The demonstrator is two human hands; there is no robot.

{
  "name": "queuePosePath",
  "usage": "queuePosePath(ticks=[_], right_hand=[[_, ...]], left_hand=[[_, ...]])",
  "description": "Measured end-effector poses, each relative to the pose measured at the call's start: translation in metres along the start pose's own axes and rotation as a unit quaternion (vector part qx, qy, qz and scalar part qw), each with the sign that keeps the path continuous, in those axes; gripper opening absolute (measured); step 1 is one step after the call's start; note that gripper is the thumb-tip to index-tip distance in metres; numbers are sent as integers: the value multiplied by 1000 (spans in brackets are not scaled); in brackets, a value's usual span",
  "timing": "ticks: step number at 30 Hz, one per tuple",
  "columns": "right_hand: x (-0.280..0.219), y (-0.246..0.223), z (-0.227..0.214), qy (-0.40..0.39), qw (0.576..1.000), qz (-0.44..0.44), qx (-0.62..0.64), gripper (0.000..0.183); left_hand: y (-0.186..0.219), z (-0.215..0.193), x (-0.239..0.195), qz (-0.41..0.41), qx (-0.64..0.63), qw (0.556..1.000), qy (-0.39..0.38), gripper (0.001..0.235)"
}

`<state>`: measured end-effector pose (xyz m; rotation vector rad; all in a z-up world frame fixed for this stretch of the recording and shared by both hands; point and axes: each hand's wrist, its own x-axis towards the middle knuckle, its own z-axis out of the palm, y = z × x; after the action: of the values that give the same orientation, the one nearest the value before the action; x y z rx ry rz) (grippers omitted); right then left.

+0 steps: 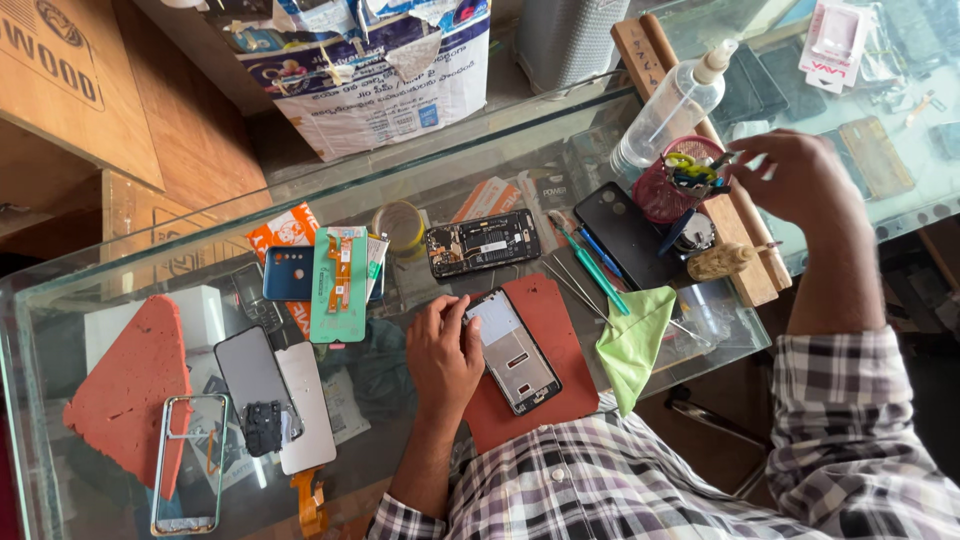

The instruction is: The person cleans the internal components of a mobile phone with a brush and a cloth, applies adhesive from a tube to the frame, and joins a screen assembly to the device.

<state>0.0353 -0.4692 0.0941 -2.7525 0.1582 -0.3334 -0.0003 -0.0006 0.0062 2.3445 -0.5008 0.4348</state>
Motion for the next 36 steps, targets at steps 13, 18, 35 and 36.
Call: queuePosePath(ticks=[13, 18, 35, 36], right_hand=[[6, -16, 13, -47, 987, 8, -153, 20], [11, -14, 10, -65, 990, -33, -121, 17], [5, -33, -24, 146, 979, -142, 16, 9], [3, -38, -27, 162, 977, -138, 23, 10]], left_hand=[[1, -3, 2, -18, -8, 1000, -5, 28], [-1, 0, 0, -8, -5, 1000, 1, 29], [2, -1, 4, 6, -8, 1000, 14, 27], [3, -1, 3, 3, -4, 1000, 12, 27]])
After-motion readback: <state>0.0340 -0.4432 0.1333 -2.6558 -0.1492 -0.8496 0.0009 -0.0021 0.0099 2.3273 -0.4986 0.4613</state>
